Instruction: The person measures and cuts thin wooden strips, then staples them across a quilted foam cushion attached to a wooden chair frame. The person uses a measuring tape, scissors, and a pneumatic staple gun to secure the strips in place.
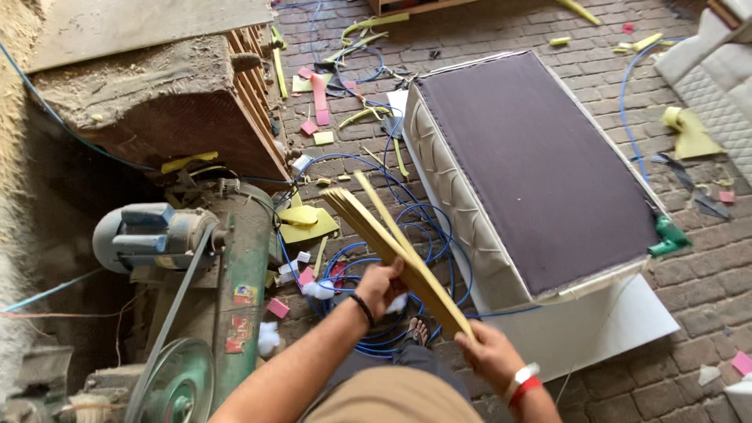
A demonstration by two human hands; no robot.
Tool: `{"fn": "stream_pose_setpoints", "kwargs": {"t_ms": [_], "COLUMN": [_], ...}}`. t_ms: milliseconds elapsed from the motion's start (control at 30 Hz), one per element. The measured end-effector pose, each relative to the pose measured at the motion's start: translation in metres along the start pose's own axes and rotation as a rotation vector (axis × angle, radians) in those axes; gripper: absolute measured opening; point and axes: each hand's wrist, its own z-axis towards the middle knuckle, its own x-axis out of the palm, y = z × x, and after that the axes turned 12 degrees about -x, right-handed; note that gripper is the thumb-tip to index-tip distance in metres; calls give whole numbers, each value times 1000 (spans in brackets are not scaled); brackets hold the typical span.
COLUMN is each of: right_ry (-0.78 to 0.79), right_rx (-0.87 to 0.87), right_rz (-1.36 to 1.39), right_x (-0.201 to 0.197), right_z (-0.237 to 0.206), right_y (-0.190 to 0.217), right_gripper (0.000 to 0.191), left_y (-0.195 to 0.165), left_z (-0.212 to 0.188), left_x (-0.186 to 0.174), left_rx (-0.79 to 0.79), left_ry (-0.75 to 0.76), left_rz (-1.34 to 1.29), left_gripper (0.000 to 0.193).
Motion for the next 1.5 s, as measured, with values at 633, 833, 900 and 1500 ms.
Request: {"fn": "stream_pose_setpoints", "kwargs": {"t_ms": [633,833,900,1500], "right_ry": [71,108,97,227], "right_rx": [25,72,86,38], "right_rz": [-88,21,11,364], "right_x": [-16,-1,-5,-65], "right_z": [546,646,684,1237], "right_y": [260,341,371,502], "right_gripper": [24,26,29,24], "left_y": [-486,-621,-660,-1060], "left_z": [267,305,321,602], "left_x": [24,18,22,25], "left_rx": [145,138,159,249], "left_ry": [180,274,297,-39], "left_rz": [-114,-156,-154,-211], "left_gripper": [38,32,34,48]}}
